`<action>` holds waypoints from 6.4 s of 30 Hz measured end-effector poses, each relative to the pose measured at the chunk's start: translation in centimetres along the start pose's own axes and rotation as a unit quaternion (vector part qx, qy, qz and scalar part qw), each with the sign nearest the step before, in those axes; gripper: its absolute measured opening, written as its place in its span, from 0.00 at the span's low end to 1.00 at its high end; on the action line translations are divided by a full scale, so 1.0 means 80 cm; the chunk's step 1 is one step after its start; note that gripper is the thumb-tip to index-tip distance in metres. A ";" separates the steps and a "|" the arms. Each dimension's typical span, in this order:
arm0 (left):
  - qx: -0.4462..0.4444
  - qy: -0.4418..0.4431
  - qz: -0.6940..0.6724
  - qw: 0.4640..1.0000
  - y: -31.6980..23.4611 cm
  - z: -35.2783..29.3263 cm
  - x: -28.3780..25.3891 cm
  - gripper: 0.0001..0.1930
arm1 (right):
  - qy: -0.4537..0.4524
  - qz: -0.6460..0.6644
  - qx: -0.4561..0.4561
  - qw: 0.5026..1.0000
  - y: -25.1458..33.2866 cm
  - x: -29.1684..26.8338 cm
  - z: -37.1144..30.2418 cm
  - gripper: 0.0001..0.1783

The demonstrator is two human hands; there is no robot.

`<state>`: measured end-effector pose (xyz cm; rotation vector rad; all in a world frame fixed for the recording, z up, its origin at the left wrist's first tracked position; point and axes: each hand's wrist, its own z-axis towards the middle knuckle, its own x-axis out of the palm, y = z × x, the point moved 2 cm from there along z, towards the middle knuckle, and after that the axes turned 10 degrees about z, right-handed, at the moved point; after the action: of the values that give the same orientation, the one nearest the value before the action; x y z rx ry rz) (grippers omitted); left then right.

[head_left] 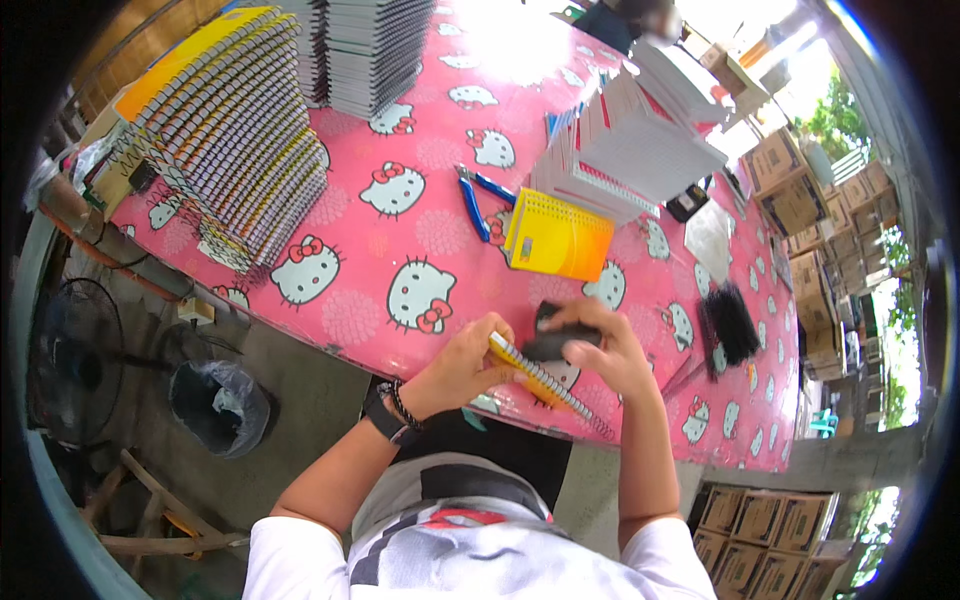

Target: The person inserts spiral bindings into notebooks and stacks them on a table. The person handles yellow and pink notebooks, using a black spiral binding tool to secure the bindings.

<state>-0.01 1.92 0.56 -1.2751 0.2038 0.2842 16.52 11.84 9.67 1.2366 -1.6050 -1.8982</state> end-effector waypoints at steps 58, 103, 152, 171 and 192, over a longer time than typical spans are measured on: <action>-0.028 -0.406 0.507 0.760 -0.164 -0.004 -0.465 0.23 | -0.356 -0.363 -0.072 0.858 -0.092 -0.064 -0.057 0.29; 0.225 0.077 0.428 0.872 -0.100 0.058 0.026 0.18 | -0.259 -0.005 -0.070 0.963 -0.029 -0.030 -0.130 0.16; 0.224 0.122 0.373 0.892 -0.118 0.032 0.048 0.12 | -0.117 -0.312 0.100 0.937 -0.083 -0.125 -0.050 0.46; 0.201 0.069 0.386 0.898 -0.108 0.028 0.008 0.11 | -0.065 0.169 -0.087 0.980 -0.049 -0.073 -0.110 0.30; 0.127 -0.091 0.290 0.944 -0.084 0.013 0.005 0.35 | -0.024 0.238 -0.077 0.968 -0.023 -0.024 -0.103 0.25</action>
<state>2.50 1.20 6.89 -0.9032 0.4437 0.8500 24.60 8.80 8.93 0.6674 -1.5673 -1.7100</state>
